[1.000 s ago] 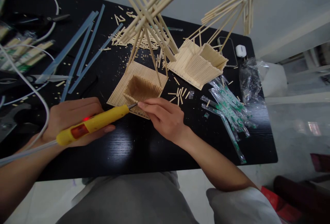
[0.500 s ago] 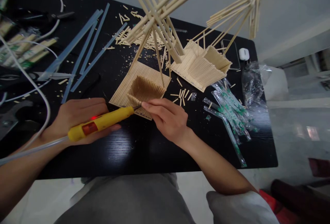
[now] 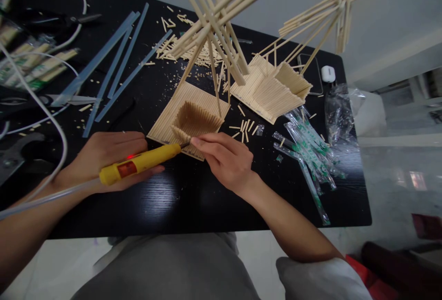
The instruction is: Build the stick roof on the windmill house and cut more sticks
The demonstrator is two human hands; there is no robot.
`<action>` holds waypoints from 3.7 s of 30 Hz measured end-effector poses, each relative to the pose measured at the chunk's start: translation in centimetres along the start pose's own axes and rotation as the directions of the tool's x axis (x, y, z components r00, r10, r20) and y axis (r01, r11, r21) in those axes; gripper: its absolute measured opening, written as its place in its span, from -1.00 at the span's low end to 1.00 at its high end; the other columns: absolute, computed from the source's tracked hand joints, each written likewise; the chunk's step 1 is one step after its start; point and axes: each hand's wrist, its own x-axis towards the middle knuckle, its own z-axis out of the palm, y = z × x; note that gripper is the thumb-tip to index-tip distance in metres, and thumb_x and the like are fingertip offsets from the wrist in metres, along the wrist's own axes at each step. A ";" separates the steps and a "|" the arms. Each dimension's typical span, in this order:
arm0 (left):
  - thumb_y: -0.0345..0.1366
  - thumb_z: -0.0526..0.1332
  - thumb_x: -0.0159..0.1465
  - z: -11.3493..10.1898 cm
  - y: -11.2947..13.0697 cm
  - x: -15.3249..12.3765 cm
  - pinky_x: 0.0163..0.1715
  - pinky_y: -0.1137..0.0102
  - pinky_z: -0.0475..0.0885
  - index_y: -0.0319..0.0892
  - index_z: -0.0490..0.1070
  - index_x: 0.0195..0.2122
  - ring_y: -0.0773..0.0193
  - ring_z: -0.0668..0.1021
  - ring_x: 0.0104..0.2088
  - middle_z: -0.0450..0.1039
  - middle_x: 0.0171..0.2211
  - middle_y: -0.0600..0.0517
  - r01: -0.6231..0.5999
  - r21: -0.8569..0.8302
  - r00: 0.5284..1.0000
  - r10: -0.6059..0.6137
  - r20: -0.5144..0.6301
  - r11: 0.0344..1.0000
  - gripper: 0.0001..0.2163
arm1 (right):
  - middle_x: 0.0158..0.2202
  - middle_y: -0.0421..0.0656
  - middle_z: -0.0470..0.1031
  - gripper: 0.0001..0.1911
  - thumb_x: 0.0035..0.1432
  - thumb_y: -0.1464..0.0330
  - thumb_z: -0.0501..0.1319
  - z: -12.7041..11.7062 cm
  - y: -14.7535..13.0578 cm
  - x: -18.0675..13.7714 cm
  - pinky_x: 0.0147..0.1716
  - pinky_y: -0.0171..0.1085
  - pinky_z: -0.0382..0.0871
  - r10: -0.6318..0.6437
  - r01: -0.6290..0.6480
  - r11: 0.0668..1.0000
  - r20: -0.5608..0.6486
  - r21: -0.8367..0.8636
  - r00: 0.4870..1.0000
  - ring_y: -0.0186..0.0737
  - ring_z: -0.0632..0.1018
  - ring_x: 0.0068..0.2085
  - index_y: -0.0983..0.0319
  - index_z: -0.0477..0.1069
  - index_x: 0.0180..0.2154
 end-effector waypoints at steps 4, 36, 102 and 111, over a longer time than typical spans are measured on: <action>0.03 0.39 0.24 0.1 -0.2 0.1 -0.52 0.29 0.04 -0.08 0.21 -0.53 0.27 0.33 -0.58 0.23 -0.59 0.09 0.063 -0.038 0.997 -0.062 0.047 0.997 -0.56 | -0.16 -0.23 0.73 -0.75 0.29 0.56 0.37 -0.1 0.0 0.1 -0.18 -0.32 0.71 0.006 -0.006 1.000 0.008 0.003 1.000 -0.30 0.74 -0.21 0.12 0.59 -0.10; -0.11 0.33 0.31 -3.1 -0.2 -0.1 -0.49 0.31 0.31 -0.03 0.51 -0.37 0.26 0.51 -0.48 0.54 -0.41 0.08 0.110 -0.176 0.979 -0.137 -0.149 0.978 -0.83 | -0.19 -0.25 0.73 -0.75 0.30 0.53 0.36 0.3 0.2 0.2 -0.21 -0.31 0.72 -0.004 0.004 1.000 -0.016 0.019 1.000 -0.30 0.75 -0.23 0.09 0.59 -0.07; 0.01 0.15 0.40 0.6 -3.4 2.9 -0.23 0.19 0.57 -0.25 0.50 -0.05 0.11 0.62 -0.32 0.59 -0.22 -0.11 0.341 -0.279 0.887 -0.405 -0.222 0.898 -0.61 | -0.03 -0.07 0.53 -0.52 0.05 0.33 0.56 -7.9 1.0 -1.2 0.09 0.01 0.49 0.389 -0.261 0.921 0.661 -0.289 0.642 0.05 0.54 0.06 0.19 0.51 0.00; -0.16 0.12 0.47 0.4 -3.3 2.9 0.17 0.03 0.48 -0.17 0.49 0.02 -0.01 0.57 0.11 0.56 0.04 -0.16 0.226 -0.001 0.928 -0.216 -0.304 0.974 -0.74 | -0.09 -0.06 0.58 -0.91 0.42 0.43 0.21 -8.3 -0.3 -0.7 -0.01 -0.13 0.47 0.481 -0.408 0.865 0.710 -0.291 0.514 -0.07 0.62 -0.06 0.22 0.51 -0.11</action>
